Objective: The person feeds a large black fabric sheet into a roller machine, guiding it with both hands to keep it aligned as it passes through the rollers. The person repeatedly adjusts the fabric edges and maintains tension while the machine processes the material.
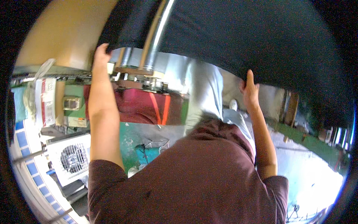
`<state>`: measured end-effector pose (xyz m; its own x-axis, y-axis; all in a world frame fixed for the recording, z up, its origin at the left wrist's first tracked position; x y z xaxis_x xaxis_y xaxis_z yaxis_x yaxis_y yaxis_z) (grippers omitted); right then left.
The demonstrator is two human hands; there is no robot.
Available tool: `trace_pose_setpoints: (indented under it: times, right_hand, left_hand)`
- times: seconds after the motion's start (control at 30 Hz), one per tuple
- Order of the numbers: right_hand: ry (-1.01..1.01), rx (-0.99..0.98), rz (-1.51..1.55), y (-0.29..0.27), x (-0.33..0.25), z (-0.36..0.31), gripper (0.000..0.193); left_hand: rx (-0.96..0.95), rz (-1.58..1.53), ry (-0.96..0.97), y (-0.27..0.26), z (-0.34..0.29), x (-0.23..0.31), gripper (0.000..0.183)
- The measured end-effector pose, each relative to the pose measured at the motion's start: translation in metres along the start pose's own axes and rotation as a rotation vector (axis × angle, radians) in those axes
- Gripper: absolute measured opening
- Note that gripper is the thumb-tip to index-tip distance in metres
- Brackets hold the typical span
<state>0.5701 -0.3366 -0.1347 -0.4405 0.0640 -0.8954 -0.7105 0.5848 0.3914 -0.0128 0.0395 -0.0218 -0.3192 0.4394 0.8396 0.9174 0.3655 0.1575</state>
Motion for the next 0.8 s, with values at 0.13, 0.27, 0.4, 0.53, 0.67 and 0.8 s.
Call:
trace_pose_setpoints:
  times: [0.13, 0.27, 0.4, 0.53, 0.67, 0.8]
  right_hand:
    - [0.012, 0.029, -0.074, 0.025, 0.002, -0.004, 0.038]
    - [0.034, -0.045, -0.194, 0.066, 0.000, -0.017, 0.036]
    - [-0.027, -0.193, -0.273, 0.102, 0.001, -0.023, 0.047]
    - [0.007, -0.311, -0.303, 0.127, 0.009, -0.024, 0.054]
    - [0.008, -0.338, -0.344, 0.151, 0.011, -0.027, 0.056]
    - [0.080, -0.352, -0.379, 0.172, 0.019, -0.028, 0.058]
  left_hand:
    - [0.347, -0.205, 0.076, 0.008, -0.048, 0.000, 0.031]
    - [0.484, -0.464, 0.096, -0.030, -0.054, -0.003, 0.026]
    - [0.138, -0.293, -0.004, 0.013, -0.045, -0.007, 0.027]
    - [0.442, -0.387, 0.055, -0.007, -0.068, -0.003, 0.028]
    - [0.456, -0.513, 0.052, -0.017, -0.062, -0.005, 0.026]
    - [0.373, -0.254, 0.084, 0.002, -0.068, 0.000, 0.029]
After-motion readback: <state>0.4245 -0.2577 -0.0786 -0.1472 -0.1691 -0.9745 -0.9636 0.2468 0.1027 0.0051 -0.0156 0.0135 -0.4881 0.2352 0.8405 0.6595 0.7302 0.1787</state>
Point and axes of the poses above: each hand's wrist, its own z-axis towards the middle knuckle, its own y-axis out of the palm, x = y × z, the point moved 8 cm from there along z, towards the middle knuckle, and after that the axes turned 10 degrees about -y, right-handed, at the moved point
